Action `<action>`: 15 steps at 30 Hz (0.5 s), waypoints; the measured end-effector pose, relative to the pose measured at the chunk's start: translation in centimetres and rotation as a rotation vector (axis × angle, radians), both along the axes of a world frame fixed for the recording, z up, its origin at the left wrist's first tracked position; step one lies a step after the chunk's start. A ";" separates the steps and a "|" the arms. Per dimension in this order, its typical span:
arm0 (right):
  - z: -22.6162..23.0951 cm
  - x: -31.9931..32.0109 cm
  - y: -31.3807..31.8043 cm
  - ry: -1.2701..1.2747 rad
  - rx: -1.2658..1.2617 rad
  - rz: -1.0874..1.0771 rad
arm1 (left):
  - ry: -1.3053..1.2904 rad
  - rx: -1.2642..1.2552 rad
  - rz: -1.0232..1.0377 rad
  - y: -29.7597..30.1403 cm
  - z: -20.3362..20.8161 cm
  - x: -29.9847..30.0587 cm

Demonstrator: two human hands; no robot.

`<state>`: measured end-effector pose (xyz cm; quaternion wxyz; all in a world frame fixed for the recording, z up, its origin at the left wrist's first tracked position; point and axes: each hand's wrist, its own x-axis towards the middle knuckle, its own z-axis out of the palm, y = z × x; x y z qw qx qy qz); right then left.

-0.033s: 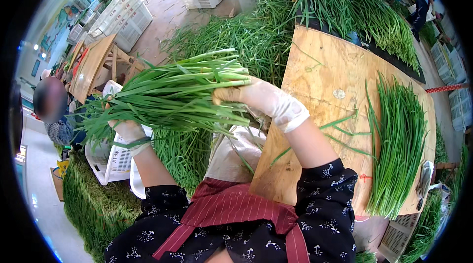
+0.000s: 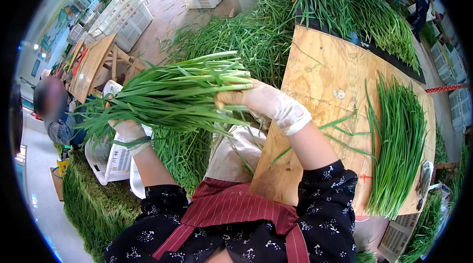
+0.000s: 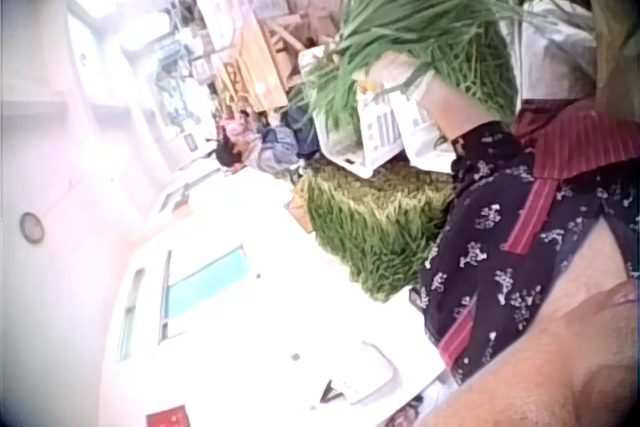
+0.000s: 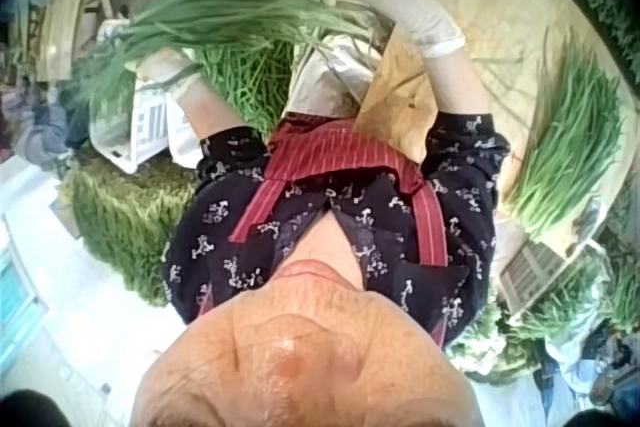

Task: The person gathers green onions into bunches, aligns the stalks, wraps them with a red rubber band to secure the bundle, and places the finished bunches aside.

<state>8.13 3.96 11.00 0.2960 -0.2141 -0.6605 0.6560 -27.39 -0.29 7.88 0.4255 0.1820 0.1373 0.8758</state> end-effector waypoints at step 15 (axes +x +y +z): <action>-0.2 14.3 0.9 -0.302 0.804 -1.245 | 0.100 0.109 -0.012 -0.1 -0.9 -3.3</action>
